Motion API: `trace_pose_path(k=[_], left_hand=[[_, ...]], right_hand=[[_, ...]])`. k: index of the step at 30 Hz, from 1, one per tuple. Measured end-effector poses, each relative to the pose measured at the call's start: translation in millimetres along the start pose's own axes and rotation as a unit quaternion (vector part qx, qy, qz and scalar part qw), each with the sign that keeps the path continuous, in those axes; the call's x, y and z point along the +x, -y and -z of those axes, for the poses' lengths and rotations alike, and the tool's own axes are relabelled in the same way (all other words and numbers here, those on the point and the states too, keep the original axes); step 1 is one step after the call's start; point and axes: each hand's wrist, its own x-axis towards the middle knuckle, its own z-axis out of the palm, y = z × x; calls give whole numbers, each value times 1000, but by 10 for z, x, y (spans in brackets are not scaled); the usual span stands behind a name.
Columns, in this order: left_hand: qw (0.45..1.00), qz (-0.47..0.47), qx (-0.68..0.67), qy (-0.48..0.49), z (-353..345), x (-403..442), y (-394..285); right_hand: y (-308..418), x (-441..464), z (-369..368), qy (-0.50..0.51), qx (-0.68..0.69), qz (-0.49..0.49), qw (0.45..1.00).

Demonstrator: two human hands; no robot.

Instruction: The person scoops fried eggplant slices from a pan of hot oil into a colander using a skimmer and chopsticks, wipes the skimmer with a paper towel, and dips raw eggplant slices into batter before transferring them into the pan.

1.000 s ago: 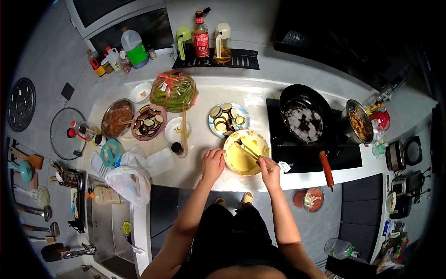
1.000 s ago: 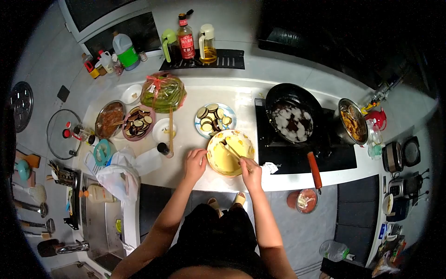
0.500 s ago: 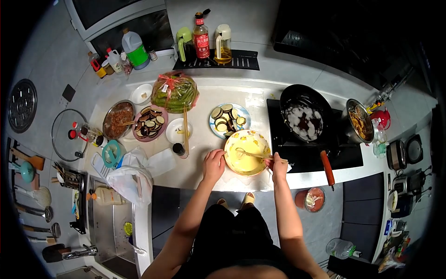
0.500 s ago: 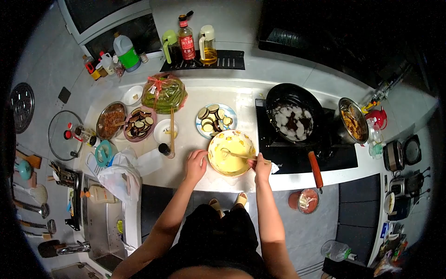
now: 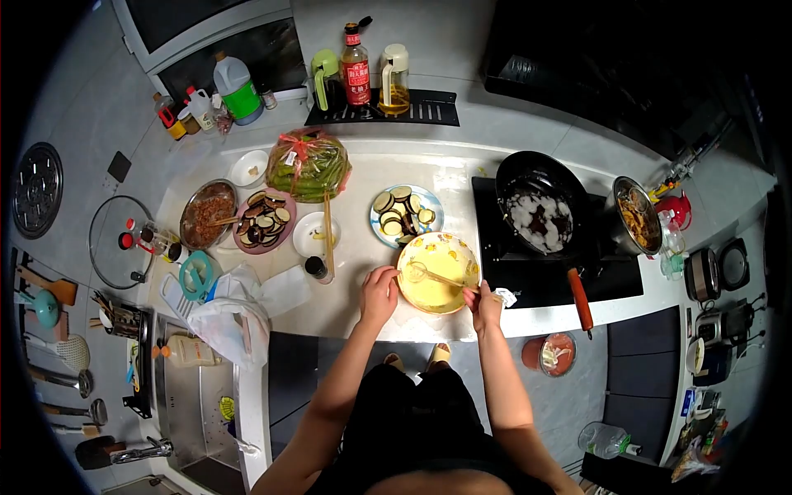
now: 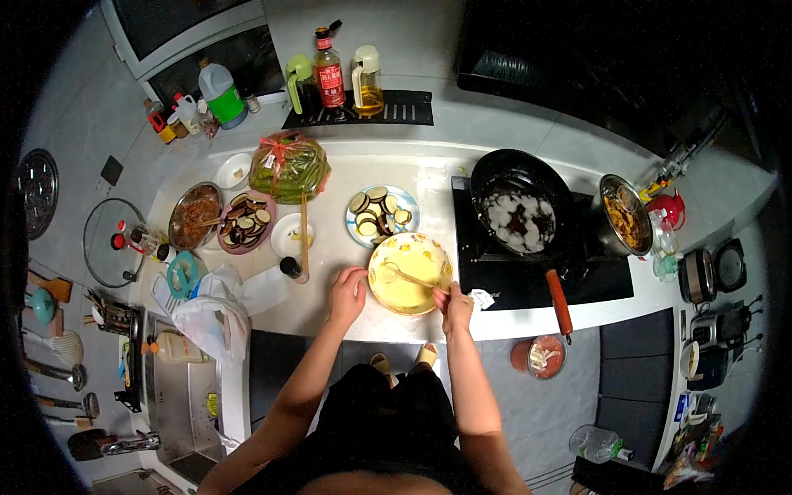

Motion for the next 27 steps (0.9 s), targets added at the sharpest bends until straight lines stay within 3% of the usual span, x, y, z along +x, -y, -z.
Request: trace_pose_path(k=[2,6,10,13,19,23,24,26,27], left_hand=[[1000,-5,2,2,-4,-1,2],[1000,-3,3,7,3,-16,-8],[1000,5,-4,4,-19,-78,34],[1000,10,-11,7,-16,-116,44],[1000,7,-7,-2,0,-125,47],[1000,9,-4,-1,9,-117,67],[1000,8,-4,-1,15,-116,65],[1000,7,-4,-3,26,-112,63],[1000,10,-6,-2,28,-113,66]], right_hand=[[60,-82,-68,32,-34,35,998],[231,-327,-86,90,-149,212,962],[351,-578,19,175,-375,360,836],[395,-711,10,236,-449,438,742],[163,-635,-76,270,-505,491,656],[1,-470,-54,187,-454,521,698],[-34,-434,-45,150,-400,502,752],[-35,-330,8,65,-243,352,901],[-6,-292,13,20,-157,266,951]])
